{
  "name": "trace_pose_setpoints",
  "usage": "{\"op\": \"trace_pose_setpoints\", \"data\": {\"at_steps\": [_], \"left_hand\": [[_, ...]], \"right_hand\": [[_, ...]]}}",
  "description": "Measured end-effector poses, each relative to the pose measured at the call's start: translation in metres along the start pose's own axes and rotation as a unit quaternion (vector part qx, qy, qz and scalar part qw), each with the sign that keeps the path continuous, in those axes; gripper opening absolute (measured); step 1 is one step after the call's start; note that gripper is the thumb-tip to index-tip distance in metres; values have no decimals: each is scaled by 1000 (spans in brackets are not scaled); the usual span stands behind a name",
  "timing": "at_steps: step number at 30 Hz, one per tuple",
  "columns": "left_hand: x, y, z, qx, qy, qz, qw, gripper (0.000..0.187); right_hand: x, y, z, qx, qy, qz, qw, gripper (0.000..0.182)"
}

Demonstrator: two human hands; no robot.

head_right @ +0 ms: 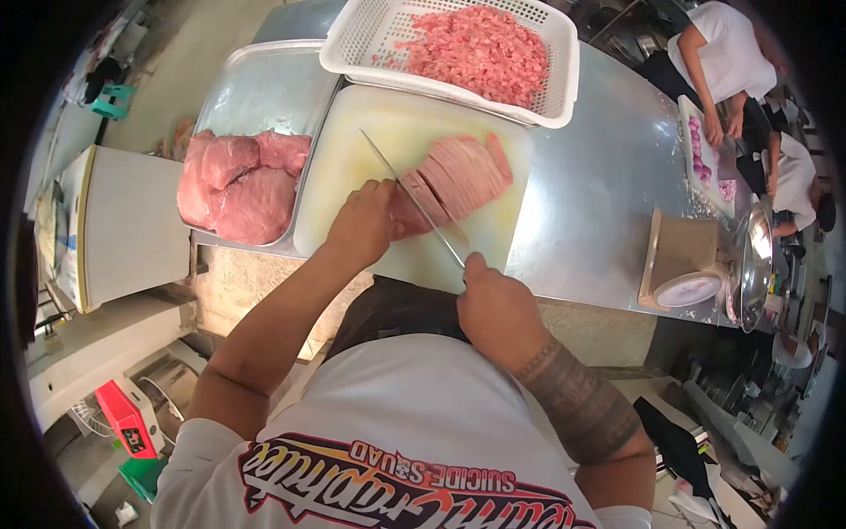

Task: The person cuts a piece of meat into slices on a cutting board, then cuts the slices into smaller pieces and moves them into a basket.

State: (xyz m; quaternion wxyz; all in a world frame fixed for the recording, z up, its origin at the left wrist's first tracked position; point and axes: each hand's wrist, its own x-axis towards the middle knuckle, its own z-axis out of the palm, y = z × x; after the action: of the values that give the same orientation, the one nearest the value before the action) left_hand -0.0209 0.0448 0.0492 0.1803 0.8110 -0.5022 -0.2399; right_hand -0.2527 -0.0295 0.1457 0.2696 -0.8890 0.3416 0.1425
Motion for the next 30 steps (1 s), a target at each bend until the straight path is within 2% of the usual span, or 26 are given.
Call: {"op": "trace_pose_setpoints", "data": {"at_steps": [6, 11, 14, 16, 19, 25, 30], "left_hand": [[2, -6, 1, 3, -6, 18, 1000, 59], [2, -11, 7, -6, 9, 20, 1000, 57], [4, -8, -1, -38, -22, 7, 999, 58], [3, -11, 3, -34, 1, 28, 999, 59], [1, -13, 9, -15, 36, 48, 998, 58], [2, -15, 8, -8, 13, 38, 999, 56], [2, -16, 7, -6, 13, 48, 999, 51]], "right_hand": [[-14, 1, -24, -14, -55, -1, 998, 21], [16, -8, -23, -2, -85, -9, 996, 24], [42, -11, -6, -1, -68, -14, 998, 27], [58, -7, 19, -4, -50, -16, 999, 28], [81, 0, 59, -8, 32, -46, 998, 28], [60, -19, 27, -13, 72, -38, 997, 25], [-2, -22, -21, -26, -54, 21, 998, 29]]}}
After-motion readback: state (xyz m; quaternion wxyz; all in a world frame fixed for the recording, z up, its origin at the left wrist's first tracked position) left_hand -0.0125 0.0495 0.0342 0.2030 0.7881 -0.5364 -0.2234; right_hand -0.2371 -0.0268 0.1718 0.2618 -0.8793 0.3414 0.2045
